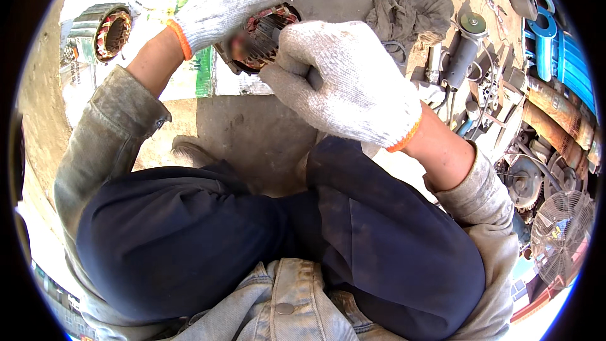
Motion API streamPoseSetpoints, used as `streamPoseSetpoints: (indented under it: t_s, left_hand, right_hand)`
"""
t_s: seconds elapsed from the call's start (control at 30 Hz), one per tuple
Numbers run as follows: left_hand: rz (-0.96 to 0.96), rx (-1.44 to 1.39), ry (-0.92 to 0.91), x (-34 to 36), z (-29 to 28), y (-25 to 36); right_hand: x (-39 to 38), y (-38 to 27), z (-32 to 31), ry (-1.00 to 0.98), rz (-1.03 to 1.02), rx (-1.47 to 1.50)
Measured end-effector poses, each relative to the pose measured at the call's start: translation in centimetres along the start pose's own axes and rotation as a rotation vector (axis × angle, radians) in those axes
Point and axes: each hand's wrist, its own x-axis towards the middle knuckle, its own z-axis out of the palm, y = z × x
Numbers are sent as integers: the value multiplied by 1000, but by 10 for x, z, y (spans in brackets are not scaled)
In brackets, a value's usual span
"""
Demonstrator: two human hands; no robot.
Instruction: The person sits on the ground and uses pliers to cut wires on a motor stator, then uses a flat metal tool to scrape and clean the copper windings. The person handles the stator and tools directly with gloved hands.
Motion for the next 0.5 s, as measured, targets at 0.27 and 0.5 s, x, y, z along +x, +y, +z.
streamPoseSetpoints:
  t_s: [0.27,0.5]
  left_hand:
    - [59,-82,-3,-10,-8,5]
    - [37,10,6,6,-4,0]
  right_hand:
    - [10,5,-2,-78,0,-17]
    - [19,18,14,1,-55,-41]
